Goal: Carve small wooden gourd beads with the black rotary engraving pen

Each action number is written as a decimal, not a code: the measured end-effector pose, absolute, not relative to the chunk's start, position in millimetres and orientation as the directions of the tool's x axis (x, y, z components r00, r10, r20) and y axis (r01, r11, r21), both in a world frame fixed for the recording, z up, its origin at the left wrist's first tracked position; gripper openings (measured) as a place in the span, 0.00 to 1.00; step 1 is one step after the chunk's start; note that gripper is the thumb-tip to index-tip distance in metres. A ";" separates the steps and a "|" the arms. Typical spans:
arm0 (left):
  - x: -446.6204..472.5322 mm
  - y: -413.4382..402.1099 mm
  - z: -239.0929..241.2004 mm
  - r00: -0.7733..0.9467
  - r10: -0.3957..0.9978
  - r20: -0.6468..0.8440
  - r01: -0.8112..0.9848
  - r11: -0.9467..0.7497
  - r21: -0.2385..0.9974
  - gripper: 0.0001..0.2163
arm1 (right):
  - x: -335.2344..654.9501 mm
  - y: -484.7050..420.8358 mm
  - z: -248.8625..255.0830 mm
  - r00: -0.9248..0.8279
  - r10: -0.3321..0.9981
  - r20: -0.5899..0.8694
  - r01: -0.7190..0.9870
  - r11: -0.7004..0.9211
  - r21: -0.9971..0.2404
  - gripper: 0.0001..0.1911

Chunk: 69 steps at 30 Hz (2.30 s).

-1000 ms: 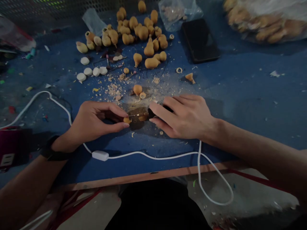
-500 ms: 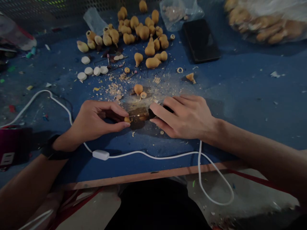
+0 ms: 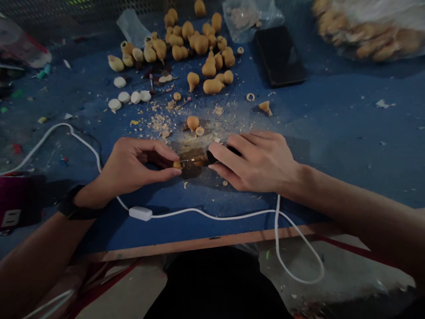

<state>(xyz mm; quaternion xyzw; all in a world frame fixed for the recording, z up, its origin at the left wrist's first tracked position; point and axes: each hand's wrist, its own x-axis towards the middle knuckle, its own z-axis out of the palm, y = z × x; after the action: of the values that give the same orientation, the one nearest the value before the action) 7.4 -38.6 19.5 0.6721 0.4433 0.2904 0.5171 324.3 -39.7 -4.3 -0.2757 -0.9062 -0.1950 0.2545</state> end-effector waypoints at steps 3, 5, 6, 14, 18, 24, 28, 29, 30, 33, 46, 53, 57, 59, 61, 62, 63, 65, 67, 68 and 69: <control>6.7 -38.7 19.5 0.434 0.897 -0.082 0.310 -0.063 0.949 0.10 | 324.8 -40.1 -5.0 -0.711 0.402 0.576 0.599 0.776 0.198 0.12; 5.9 -38.6 19.0 0.438 0.894 -0.092 0.326 -0.063 0.943 0.09 | 324.8 -40.5 -5.2 -0.713 0.407 0.570 0.603 0.771 0.204 0.13; 5.6 -38.6 18.7 0.440 0.893 -0.090 0.330 -0.067 0.942 0.08 | 324.6 -40.6 -5.1 -0.716 0.413 0.563 0.606 0.768 0.208 0.13; 5.8 -38.3 17.9 0.438 0.896 -0.071 0.310 -0.076 0.948 0.07 | 322.9 -40.6 -4.0 -0.711 0.385 0.588 0.582 0.792 0.186 0.12; 5.6 -38.5 17.9 0.436 0.896 -0.080 0.308 -0.065 0.949 0.09 | 323.6 -41.0 -4.1 -0.721 0.414 0.556 0.603 0.770 0.209 0.12; 5.3 -39.0 17.7 0.443 0.894 -0.066 0.302 -0.079 0.950 0.10 | 323.3 -40.0 -3.2 -0.723 0.382 0.575 0.585 0.782 0.216 0.12; 6.5 -38.6 16.8 0.436 0.898 -0.057 0.295 -0.083 0.952 0.09 | 324.1 -40.4 -5.9 -0.706 0.404 0.582 0.591 0.789 0.169 0.11; 6.8 -38.5 16.8 0.434 0.899 -0.057 0.296 -0.082 0.951 0.09 | 324.6 -40.7 -6.5 -0.701 0.405 0.587 0.594 0.787 0.166 0.12; 7.1 -38.4 16.9 0.432 0.900 -0.059 0.298 -0.081 0.951 0.09 | 325.1 -41.0 -6.8 -0.697 0.406 0.591 0.599 0.783 0.168 0.12; 7.7 -38.7 17.7 0.426 0.902 -0.065 0.308 -0.076 0.948 0.11 | 326.3 -41.7 -6.4 -0.695 0.430 0.576 0.619 0.766 0.175 0.13; 7.0 -38.7 17.6 0.435 0.899 -0.054 0.298 -0.087 0.951 0.07 | 321.7 -39.7 -2.3 -0.714 0.362 0.600 0.580 0.785 0.217 0.13; 6.4 -38.7 16.7 0.435 0.900 -0.036 0.295 -0.105 0.950 0.07 | 324.1 -40.7 -5.3 -0.710 0.384 0.590 0.586 0.787 0.194 0.12; 6.2 -39.1 17.1 0.432 0.900 -0.059 0.310 -0.086 0.947 0.06 | 325.3 -40.7 -7.4 -0.708 0.392 0.588 0.592 0.783 0.191 0.12; 6.7 -39.0 17.0 0.429 0.902 -0.060 0.309 -0.084 0.947 0.07 | 325.4 -40.8 -8.0 -0.704 0.402 0.585 0.596 0.783 0.178 0.11; 7.6 -38.8 16.9 0.422 0.905 -0.049 0.301 -0.089 0.950 0.08 | 325.3 -41.0 -8.2 -0.706 0.408 0.579 0.601 0.777 0.185 0.12; 8.0 -38.8 16.9 0.419 0.907 -0.042 0.298 -0.094 0.950 0.08 | 325.1 -41.1 -8.3 -0.710 0.408 0.573 0.603 0.774 0.196 0.12; 8.4 -38.7 16.9 0.417 0.908 -0.035 0.296 -0.099 0.950 0.08 | 325.0 -41.2 -8.3 -0.715 0.409 0.568 0.605 0.769 0.208 0.13; 8.7 -38.9 17.0 0.418 0.908 -0.023 0.291 -0.110 0.950 0.07 | 324.6 -41.1 -8.1 -0.721 0.414 0.556 0.610 0.760 0.225 0.14; 8.5 -39.1 17.2 0.419 0.908 -0.024 0.287 -0.107 0.952 0.07 | 324.1 -40.9 -7.5 -0.723 0.416 0.551 0.611 0.758 0.229 0.14; 8.4 -39.3 17.4 0.419 0.908 -0.029 0.285 -0.101 0.953 0.07 | 323.8 -40.8 -7.0 -0.722 0.411 0.557 0.609 0.759 0.230 0.13; 8.3 -39.4 17.5 0.417 0.908 -0.033 0.284 -0.096 0.954 0.07 | 323.5 -40.7 -6.4 -0.722 0.402 0.564 0.604 0.763 0.229 0.13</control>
<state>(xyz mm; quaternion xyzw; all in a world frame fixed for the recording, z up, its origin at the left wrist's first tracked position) 8.3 -39.4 17.5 0.6729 0.4430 0.3084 0.5058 323.5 -40.7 -6.4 -0.2779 -0.9053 -0.2032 0.2490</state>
